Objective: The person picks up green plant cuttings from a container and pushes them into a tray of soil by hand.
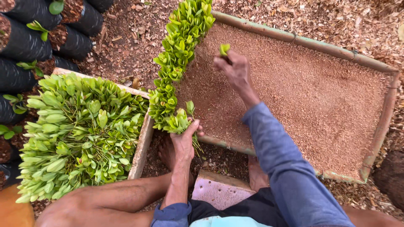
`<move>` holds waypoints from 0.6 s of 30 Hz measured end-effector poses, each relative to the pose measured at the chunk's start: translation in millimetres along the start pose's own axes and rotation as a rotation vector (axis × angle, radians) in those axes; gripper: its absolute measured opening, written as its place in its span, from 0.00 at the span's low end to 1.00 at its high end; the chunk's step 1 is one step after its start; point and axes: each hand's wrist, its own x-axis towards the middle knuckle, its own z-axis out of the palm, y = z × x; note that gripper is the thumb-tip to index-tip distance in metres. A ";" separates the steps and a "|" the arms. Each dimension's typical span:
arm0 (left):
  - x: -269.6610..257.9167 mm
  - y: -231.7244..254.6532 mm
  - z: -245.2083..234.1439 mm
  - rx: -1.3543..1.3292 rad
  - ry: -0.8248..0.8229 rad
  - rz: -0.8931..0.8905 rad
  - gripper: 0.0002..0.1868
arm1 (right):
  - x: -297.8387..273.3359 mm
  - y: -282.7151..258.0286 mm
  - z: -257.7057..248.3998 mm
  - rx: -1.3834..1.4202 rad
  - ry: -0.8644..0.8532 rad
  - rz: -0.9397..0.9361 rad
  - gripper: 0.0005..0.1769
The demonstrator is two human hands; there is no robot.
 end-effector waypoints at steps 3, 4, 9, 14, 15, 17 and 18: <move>5.3 -20.1 -6.5 -0.136 -0.022 -0.013 0.15 | 45.8 23.0 8.9 -0.170 -0.176 0.007 0.05; 5.1 -21.0 -6.9 -0.134 -0.019 -0.017 0.15 | 52.7 32.7 11.6 -0.170 -0.178 0.012 0.05; 8.4 -26.0 -6.1 -0.122 0.022 -0.033 0.14 | 84.3 69.0 23.2 -0.392 -0.166 -0.257 0.15; 8.2 -27.4 -7.4 -0.120 0.017 -0.035 0.15 | 90.1 79.9 26.6 -0.493 -0.211 -0.329 0.15; 8.0 -28.2 -8.1 -0.118 0.018 -0.034 0.15 | 89.9 79.4 27.4 -0.507 -0.216 -0.337 0.14; 8.0 -28.4 -7.9 -0.120 0.020 -0.039 0.15 | 87.9 76.4 29.4 -0.542 -0.200 -0.359 0.14; 8.3 -28.3 -7.6 -0.121 0.022 -0.045 0.15 | 87.3 74.9 30.4 -0.575 -0.183 -0.379 0.14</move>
